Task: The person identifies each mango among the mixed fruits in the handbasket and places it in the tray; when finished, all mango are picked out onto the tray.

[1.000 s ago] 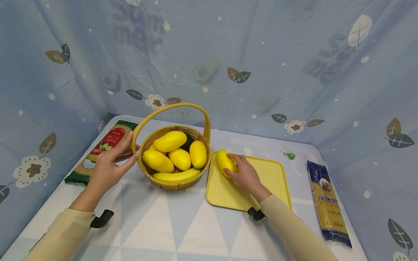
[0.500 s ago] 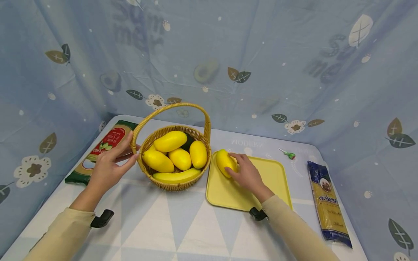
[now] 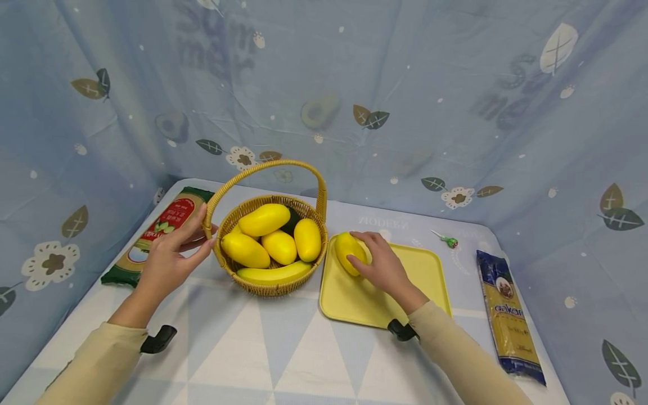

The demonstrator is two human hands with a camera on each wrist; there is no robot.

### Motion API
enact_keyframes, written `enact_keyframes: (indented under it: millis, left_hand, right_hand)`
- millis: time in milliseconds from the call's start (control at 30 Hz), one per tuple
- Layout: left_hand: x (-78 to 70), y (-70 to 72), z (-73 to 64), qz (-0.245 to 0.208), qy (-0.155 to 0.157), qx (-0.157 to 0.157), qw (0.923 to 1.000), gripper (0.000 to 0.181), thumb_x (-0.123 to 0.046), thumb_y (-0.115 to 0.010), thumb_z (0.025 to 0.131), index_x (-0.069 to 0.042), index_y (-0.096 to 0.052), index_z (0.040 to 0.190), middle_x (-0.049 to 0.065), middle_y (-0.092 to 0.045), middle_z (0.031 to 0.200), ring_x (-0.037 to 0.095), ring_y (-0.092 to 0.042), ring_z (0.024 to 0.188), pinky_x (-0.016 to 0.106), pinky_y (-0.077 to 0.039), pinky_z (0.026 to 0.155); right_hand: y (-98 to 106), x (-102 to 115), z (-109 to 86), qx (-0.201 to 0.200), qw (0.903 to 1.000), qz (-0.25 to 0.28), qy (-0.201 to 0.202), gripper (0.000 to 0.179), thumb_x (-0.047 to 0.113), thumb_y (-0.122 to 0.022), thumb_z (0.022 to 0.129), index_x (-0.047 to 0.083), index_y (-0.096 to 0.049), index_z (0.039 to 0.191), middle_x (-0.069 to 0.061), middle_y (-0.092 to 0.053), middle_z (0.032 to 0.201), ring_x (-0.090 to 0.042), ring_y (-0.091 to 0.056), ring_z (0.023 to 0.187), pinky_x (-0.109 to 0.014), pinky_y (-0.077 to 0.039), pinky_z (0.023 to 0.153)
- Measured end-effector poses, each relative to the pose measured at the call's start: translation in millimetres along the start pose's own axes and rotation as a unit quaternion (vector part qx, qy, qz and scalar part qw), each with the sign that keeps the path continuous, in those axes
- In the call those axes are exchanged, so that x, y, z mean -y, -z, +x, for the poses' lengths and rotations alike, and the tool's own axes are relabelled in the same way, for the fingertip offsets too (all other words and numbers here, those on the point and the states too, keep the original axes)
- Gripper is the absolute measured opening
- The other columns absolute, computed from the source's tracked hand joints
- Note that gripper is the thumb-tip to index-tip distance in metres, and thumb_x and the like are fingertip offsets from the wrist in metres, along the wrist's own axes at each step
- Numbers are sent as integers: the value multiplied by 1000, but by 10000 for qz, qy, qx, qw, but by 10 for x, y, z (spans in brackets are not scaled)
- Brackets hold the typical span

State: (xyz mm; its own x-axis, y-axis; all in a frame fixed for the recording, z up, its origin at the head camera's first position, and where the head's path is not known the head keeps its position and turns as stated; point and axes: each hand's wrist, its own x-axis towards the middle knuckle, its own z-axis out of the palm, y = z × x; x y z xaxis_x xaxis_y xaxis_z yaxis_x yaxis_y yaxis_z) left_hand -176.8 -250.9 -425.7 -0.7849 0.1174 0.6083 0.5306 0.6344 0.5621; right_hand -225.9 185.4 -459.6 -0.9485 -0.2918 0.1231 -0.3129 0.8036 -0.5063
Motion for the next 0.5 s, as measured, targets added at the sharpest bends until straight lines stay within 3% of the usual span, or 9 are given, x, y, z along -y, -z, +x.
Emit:
enact_keyframes:
  millis: [267,500]
  left_hand:
    - [0,6,3,6,-51,-8,10000,92,15,-79,78,-19,-44,156,18,-74,112,-20,-55,103,7,-49,83]
    - [6,4,9,60,-160,-2,9999,92,15,-80,77,-18,-44,156,17,-74,112,-19,-55,104,7,-49,83]
  right_hand:
    - [85,185,119,295,9924,453,1105,52,33,-69,98,25,-54,147,-6,-47,147,-28,-48,133,-53,-44,111]
    - [83,405,292,516,9848,360,1617,53,33,-68,99,23,-53,149,-4,-46,148,-25,-47,134,-49,-44,112]
